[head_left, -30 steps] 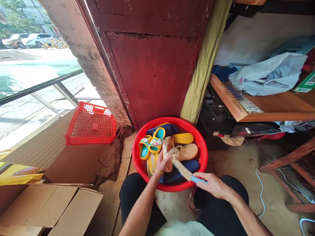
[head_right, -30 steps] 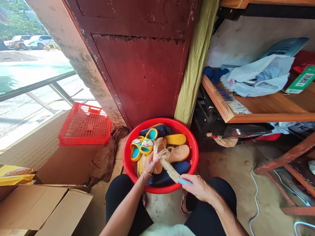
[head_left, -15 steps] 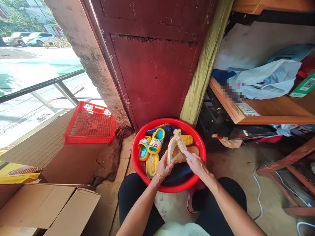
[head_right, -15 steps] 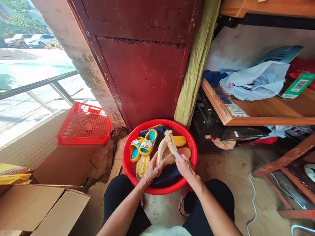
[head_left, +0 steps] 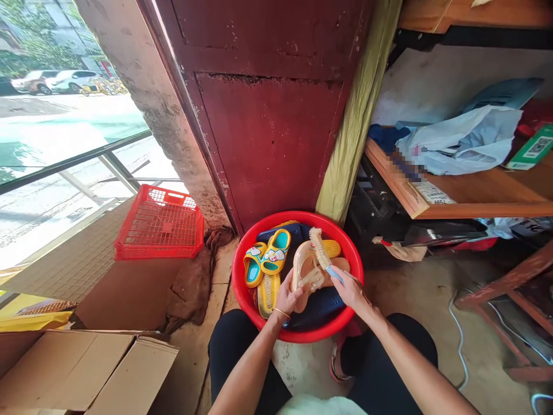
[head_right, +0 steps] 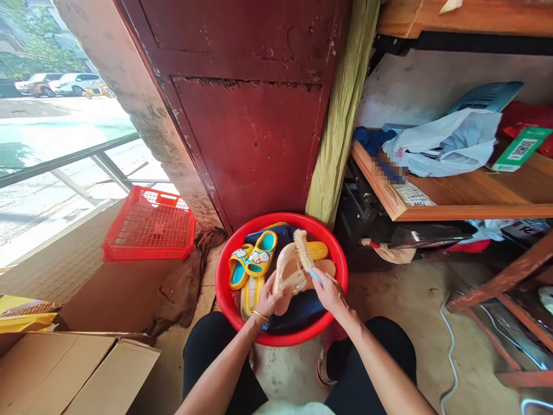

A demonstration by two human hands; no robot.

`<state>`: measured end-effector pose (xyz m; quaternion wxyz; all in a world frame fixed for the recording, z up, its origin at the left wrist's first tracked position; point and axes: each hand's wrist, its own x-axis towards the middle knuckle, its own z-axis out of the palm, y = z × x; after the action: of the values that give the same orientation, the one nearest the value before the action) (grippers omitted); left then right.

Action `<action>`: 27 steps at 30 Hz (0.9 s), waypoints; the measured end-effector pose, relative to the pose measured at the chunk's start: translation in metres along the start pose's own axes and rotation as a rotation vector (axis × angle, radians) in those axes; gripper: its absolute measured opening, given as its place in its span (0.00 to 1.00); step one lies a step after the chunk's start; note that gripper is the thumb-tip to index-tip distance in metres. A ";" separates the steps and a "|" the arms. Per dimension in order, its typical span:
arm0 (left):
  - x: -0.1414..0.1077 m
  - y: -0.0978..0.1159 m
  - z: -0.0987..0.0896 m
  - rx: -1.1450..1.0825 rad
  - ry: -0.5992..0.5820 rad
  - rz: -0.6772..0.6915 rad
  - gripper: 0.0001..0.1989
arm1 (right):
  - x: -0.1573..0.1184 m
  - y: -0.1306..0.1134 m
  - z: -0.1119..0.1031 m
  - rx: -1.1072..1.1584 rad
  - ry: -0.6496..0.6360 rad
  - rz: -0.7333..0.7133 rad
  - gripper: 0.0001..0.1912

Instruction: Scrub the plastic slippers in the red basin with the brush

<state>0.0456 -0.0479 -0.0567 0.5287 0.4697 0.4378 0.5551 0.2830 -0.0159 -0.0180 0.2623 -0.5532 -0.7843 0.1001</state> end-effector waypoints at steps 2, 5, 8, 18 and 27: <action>0.004 0.006 0.000 -0.122 -0.047 -0.076 0.43 | -0.005 -0.002 0.009 0.014 0.007 0.001 0.24; 0.007 0.013 -0.004 -0.257 -0.070 -0.166 0.43 | -0.011 0.003 0.008 -0.005 -0.070 -0.006 0.24; 0.008 0.014 -0.007 -0.335 -0.043 -0.246 0.41 | -0.022 0.021 -0.003 0.006 -0.114 -0.007 0.23; 0.014 0.011 -0.007 -0.534 0.186 -0.277 0.29 | -0.082 -0.014 -0.018 0.127 0.024 0.166 0.25; 0.011 0.006 0.003 -0.375 0.184 -0.271 0.33 | -0.093 -0.083 -0.073 -0.214 -0.552 0.076 0.21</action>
<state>0.0476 -0.0370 -0.0495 0.6341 0.2477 0.4323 0.5913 0.2766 -0.1415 0.0522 -0.0249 -0.5586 -0.8108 0.1733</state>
